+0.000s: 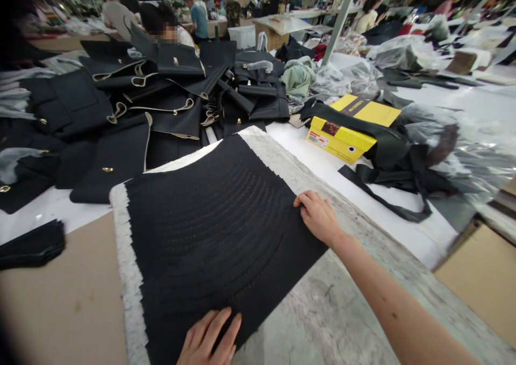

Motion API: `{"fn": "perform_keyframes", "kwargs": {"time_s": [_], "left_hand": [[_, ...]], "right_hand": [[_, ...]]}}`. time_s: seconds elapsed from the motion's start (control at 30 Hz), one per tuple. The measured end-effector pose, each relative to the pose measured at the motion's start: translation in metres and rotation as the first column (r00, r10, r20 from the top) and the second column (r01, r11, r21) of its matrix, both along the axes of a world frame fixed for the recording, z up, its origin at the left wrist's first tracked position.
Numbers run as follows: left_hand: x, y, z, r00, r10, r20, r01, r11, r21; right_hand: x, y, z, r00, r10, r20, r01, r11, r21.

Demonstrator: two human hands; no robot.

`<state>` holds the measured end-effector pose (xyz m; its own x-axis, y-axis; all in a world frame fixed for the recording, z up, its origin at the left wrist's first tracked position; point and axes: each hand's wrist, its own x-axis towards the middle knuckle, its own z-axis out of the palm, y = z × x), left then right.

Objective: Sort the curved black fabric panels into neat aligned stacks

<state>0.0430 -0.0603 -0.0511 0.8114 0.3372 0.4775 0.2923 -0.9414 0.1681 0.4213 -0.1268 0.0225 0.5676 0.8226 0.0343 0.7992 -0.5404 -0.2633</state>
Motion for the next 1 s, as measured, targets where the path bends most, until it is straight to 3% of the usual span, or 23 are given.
{"fn": "perform_keyframes", "kwargs": {"time_s": [0.17, 0.33, 0.53, 0.67, 0.8, 1.0], "left_hand": [[-0.001, 0.000, 0.001, 1.000, -0.009, -0.005, 0.009, 1.000, -0.010], [-0.001, 0.001, -0.005, 1.000, -0.002, 0.011, 0.002, 1.000, 0.001], [-0.005, 0.014, 0.005, 0.993, -0.104, 0.053, 0.102, 0.994, 0.024], [-0.009, 0.012, 0.021, 0.991, -0.126, 0.053, 0.129, 0.991, -0.046], [-0.011, 0.003, 0.025, 0.995, -0.097, 0.039, 0.100, 0.990, -0.100], [-0.010, 0.004, 0.028, 0.994, -0.095, 0.050, 0.102, 0.981, -0.163]], "right_hand": [[-0.025, -0.010, -0.007, 0.995, 0.090, 0.047, -0.092, 0.995, 0.047], [-0.036, -0.016, -0.016, 0.996, 0.046, 0.071, -0.050, 0.997, 0.054], [-0.040, -0.012, -0.009, 0.991, 0.079, 0.110, -0.089, 0.992, 0.092], [-0.060, -0.001, 0.005, 0.977, 0.213, 0.021, -0.214, 0.975, 0.057], [-0.094, 0.014, 0.016, 0.913, 0.391, -0.120, -0.398, 0.916, -0.042], [-0.133, 0.029, 0.017, 0.855, 0.473, -0.213, -0.501, 0.860, -0.102]]}}
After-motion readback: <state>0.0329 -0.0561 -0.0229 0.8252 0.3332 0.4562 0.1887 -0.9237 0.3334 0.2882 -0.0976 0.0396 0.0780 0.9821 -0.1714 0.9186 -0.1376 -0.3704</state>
